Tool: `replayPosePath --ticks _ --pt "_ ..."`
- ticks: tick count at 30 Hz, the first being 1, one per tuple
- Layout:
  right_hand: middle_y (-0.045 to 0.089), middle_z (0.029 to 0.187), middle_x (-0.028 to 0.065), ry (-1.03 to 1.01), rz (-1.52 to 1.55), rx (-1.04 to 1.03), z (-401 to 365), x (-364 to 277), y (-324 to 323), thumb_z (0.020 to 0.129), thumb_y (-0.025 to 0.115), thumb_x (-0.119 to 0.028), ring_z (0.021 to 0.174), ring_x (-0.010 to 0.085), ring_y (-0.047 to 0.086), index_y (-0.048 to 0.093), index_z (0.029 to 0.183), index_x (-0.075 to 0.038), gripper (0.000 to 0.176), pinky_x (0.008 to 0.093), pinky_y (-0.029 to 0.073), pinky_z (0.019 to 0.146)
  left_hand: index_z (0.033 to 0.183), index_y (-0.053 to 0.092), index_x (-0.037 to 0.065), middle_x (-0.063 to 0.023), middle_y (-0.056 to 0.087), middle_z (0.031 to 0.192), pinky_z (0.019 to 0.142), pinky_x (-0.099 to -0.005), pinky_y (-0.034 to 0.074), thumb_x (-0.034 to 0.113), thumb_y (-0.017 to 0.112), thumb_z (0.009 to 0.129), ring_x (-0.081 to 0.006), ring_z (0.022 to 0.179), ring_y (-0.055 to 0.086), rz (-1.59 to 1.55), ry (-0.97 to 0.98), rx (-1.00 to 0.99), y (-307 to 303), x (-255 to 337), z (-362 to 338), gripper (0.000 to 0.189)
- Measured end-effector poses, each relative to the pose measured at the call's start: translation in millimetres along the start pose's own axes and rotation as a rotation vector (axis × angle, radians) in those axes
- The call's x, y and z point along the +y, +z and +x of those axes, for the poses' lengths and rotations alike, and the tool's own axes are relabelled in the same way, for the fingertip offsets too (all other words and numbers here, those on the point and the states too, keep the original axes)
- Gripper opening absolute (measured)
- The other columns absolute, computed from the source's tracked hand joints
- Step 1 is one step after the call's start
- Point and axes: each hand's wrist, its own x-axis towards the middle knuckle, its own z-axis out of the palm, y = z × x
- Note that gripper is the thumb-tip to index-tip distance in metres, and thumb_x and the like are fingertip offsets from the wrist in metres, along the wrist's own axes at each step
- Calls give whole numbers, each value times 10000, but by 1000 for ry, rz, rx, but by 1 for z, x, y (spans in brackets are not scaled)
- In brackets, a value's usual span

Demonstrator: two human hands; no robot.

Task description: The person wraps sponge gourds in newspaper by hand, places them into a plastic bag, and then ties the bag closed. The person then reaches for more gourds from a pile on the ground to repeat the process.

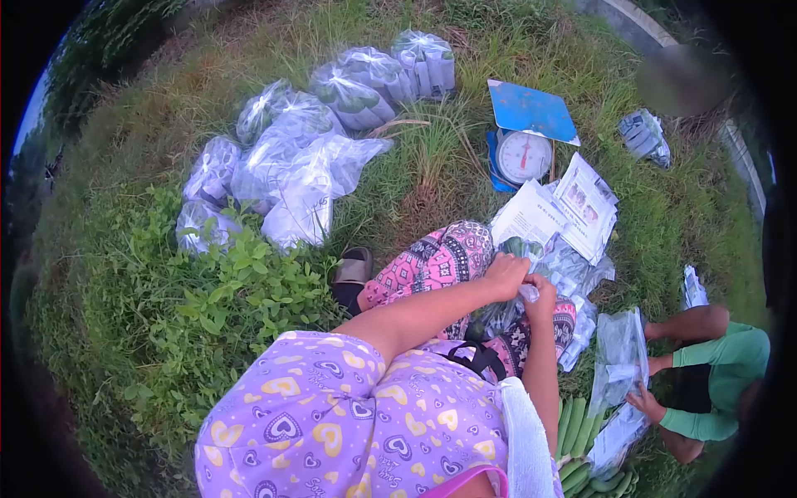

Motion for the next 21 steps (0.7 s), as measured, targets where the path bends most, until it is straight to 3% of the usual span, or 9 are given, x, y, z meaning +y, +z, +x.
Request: replayPosePath --ticks 2,5,6,10,14,17,18,21 --pt "683 750 95 106 30 -44 1 1 2 729 678 -49 682 152 634 664 794 12 91 294 492 649 882 566 72 -115 651 898 827 -423 392 151 627 747 -276 913 608 82 65 65 9 -2 0 168" --pt "679 732 70 155 2 -74 3 -2 -1 750 682 -68 665 113 612 665 794 14 94 272 487 637 908 562 88 -96 647 863 806 -407 383 147 575 786 -252 917 609 110 60 99 26 -10 4 136" --pt "675 752 62 145 13 -97 3 -6 -3 780 661 -53 682 113 607 660 820 12 77 268 486 646 917 553 91 -75 649 832 781 -410 389 152 518 822 -244 881 619 107 98 134 26 -11 2 118" --pt "650 812 32 247 238 -134 10 14 -3 858 547 7 731 95 575 644 952 35 138 251 470 683 879 511 106 -45 639 758 737 -383 399 156 508 824 -216 795 635 161 162 217 29 -15 -1 74" --pt "612 815 12 223 299 -199 16 16 -6 864 516 -2 791 74 546 620 1027 -3 194 231 439 709 885 520 105 -69 651 760 692 -397 443 153 487 835 -234 755 658 58 196 231 36 -20 0 78" --pt "599 780 4 199 292 -418 28 42 -9 873 495 -18 730 64 542 629 1027 -33 204 228 431 634 890 528 99 -92 662 767 649 -411 479 153 474 842 -262 719 671 -32 229 236 36 -23 0 90" --pt "582 722 -4 286 306 -517 34 46 -13 877 488 -32 617 61 541 634 1036 -43 216 225 419 545 878 525 98 -94 654 742 616 -404 493 149 487 833 -264 690 668 -30 254 272 39 -25 1 79" --pt "572 678 -4 440 196 -665 46 17 -29 877 505 -39 506 74 524 635 1039 -48 208 238 426 486 899 551 91 -96 655 739 606 -400 513 140 496 829 -274 680 666 -19 254 232 29 -25 -1 102"
